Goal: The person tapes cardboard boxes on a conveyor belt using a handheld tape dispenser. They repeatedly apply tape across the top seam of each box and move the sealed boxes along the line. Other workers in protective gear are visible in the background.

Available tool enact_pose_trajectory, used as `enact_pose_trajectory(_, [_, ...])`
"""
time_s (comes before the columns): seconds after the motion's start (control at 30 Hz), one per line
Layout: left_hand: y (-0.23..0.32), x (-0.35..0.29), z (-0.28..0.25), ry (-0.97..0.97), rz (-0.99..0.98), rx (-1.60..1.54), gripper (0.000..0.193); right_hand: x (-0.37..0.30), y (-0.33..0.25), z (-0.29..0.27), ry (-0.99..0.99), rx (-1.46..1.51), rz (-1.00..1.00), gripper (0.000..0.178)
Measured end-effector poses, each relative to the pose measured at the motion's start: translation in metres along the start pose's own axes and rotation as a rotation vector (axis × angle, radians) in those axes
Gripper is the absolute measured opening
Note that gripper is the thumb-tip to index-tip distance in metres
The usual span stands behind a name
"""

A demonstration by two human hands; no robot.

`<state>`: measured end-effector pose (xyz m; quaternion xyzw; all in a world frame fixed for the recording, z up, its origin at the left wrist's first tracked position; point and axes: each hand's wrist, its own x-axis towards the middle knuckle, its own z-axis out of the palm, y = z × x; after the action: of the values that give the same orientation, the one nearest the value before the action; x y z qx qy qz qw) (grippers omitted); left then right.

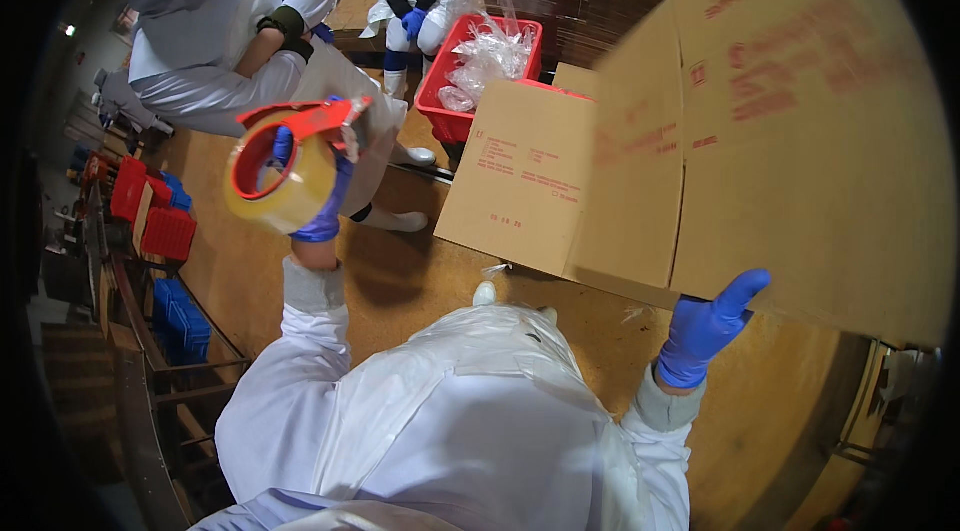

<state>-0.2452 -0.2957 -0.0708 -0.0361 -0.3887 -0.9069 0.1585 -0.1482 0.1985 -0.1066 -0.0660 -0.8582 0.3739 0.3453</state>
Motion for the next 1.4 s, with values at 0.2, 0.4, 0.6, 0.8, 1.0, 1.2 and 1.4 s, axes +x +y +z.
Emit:
enact_pose_trajectory(0.2, [-0.056, -0.016, -0.017, -0.103, -0.159, 0.211, 0.042, -0.05, -0.002, 0.048, 0.086, 1.273, 1.013, 0.05])
enact_pose_trajectory(0.4, [-0.098, -0.03, 0.017, -0.484, -0.267, 0.598, 0.047, -0.111, 0.061, 0.028, -1.103, 0.585, 0.97, 0.053])
enact_pose_trajectory(0.6, [-0.179, 0.025, 0.076, -0.867, 0.143, 0.863, 0.04, -0.079, 0.007, 0.112, -0.891, -0.365, -0.231, 0.119])
enact_pose_trajectory(0.8, [-0.257, 0.069, 0.088, -0.603, -0.657, 0.513, 0.026, -0.095, 0.003, 0.119, -0.896, -0.555, -0.351, 0.119])
enact_pose_trajectory(1.0, [-0.22, -0.008, 0.053, -0.708, -0.802, 0.665, 0.028, -0.088, -0.004, 0.116, -0.962, -0.529, -0.247, 0.11])
enact_pose_trajectory(1.2, [-0.187, -0.045, 0.032, -0.863, -0.739, 0.67, 0.027, -0.086, -0.003, 0.116, -0.949, -0.458, -0.234, 0.109])
enact_pose_trajectory(1.4, [-0.233, 0.054, 0.073, -0.617, -0.718, 0.545, 0.03, -0.083, -0.008, 0.121, -0.941, -0.46, -0.248, 0.105])
